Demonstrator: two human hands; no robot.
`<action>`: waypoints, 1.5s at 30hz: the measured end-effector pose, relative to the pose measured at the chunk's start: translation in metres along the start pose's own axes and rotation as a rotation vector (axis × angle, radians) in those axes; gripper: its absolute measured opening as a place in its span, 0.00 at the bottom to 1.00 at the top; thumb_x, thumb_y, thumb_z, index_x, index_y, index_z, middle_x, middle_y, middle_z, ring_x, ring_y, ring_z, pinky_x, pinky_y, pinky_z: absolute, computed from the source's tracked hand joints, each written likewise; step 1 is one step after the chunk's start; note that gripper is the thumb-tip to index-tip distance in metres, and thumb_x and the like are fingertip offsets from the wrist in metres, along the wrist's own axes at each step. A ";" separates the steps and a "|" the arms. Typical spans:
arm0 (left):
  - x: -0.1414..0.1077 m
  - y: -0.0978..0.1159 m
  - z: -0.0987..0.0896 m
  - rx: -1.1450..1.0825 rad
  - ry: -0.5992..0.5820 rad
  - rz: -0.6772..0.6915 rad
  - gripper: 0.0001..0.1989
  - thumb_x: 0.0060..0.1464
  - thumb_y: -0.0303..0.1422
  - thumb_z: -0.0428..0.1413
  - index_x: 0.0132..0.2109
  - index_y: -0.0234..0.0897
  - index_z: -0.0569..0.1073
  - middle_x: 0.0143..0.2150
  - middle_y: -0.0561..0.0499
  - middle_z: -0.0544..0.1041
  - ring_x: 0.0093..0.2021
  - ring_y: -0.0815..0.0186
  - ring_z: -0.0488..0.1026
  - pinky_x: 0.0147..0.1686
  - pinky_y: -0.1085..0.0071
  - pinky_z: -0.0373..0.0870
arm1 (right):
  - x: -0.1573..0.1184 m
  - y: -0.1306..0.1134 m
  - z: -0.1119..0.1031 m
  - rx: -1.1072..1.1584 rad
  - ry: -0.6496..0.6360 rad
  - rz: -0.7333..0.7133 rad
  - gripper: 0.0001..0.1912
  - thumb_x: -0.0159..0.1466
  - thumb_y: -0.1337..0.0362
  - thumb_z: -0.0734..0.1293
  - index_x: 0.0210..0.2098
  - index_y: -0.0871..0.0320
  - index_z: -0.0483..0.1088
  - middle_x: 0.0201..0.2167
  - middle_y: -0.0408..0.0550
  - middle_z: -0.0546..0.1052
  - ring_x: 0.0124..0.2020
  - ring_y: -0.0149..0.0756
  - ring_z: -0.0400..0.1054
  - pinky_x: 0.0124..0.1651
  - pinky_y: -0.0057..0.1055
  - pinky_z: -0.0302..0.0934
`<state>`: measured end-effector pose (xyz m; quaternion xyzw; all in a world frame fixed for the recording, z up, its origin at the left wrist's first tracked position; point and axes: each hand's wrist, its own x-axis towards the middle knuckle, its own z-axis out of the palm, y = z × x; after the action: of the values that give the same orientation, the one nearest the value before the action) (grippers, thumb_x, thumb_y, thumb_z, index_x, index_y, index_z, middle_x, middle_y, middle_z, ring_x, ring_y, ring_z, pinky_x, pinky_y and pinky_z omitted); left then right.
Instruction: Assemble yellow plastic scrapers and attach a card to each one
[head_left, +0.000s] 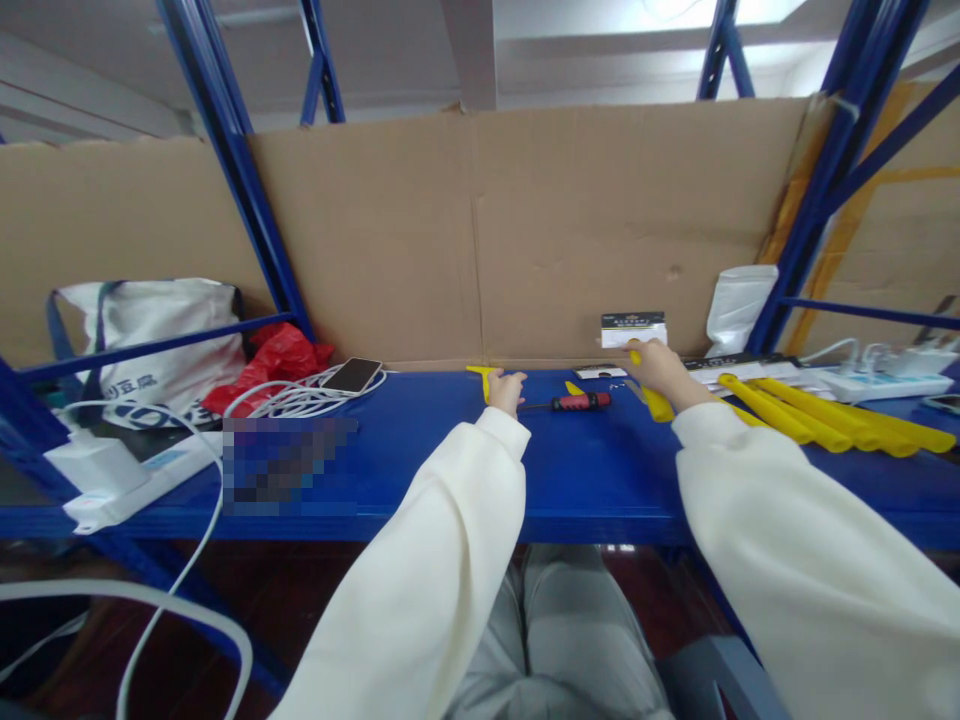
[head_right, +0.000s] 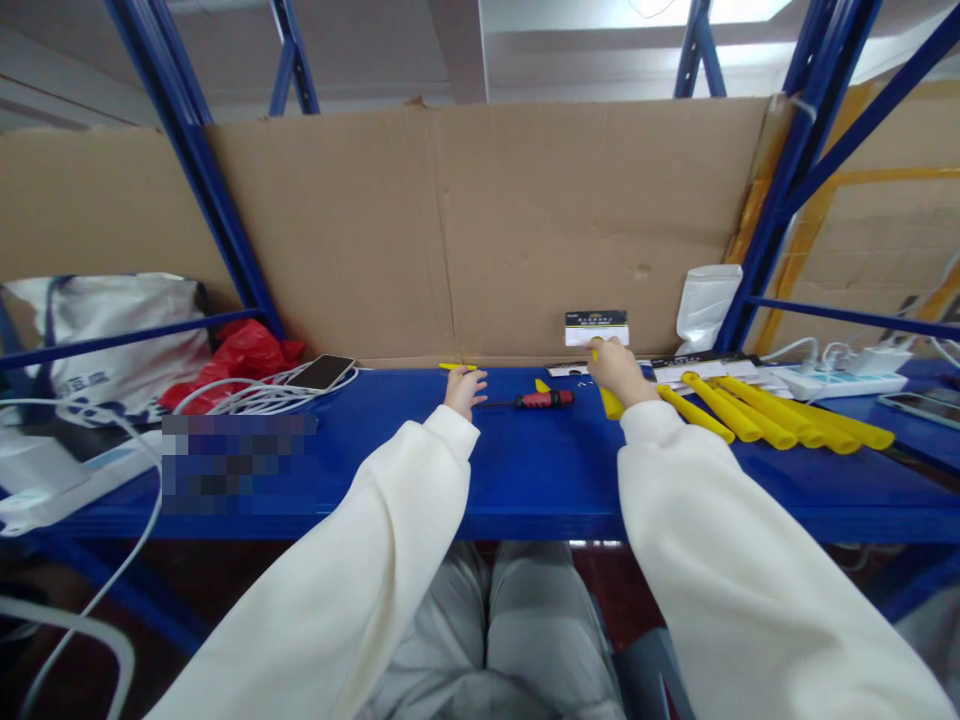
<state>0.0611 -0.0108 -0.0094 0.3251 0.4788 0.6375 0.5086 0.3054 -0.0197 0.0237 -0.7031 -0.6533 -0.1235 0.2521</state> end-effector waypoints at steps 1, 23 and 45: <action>-0.001 0.001 0.000 0.010 0.001 0.002 0.27 0.45 0.22 0.61 0.53 0.42 0.66 0.54 0.42 0.74 0.51 0.56 0.75 0.33 0.71 0.71 | 0.000 0.010 -0.005 -0.061 -0.039 0.037 0.23 0.61 0.72 0.66 0.56 0.62 0.74 0.50 0.67 0.75 0.45 0.49 0.75 0.49 0.39 0.66; -0.003 0.001 -0.001 0.347 -0.049 0.030 0.26 0.50 0.23 0.57 0.58 0.38 0.66 0.49 0.45 0.77 0.46 0.63 0.77 0.31 0.75 0.72 | -0.020 0.063 -0.017 -0.424 -0.347 0.327 0.25 0.68 0.75 0.51 0.57 0.70 0.71 0.58 0.72 0.71 0.63 0.54 0.63 0.59 0.52 0.53; -0.005 -0.007 -0.015 1.439 0.070 0.282 0.18 0.56 0.33 0.53 0.53 0.41 0.76 0.58 0.35 0.74 0.63 0.43 0.67 0.61 0.35 0.54 | -0.014 -0.042 0.032 0.036 -0.164 -0.143 0.18 0.64 0.67 0.64 0.52 0.57 0.77 0.54 0.57 0.78 0.57 0.49 0.71 0.59 0.41 0.63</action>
<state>0.0510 -0.0197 -0.0204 0.6165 0.7486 0.2348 0.0670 0.2571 -0.0148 -0.0022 -0.6579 -0.7223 -0.0717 0.2009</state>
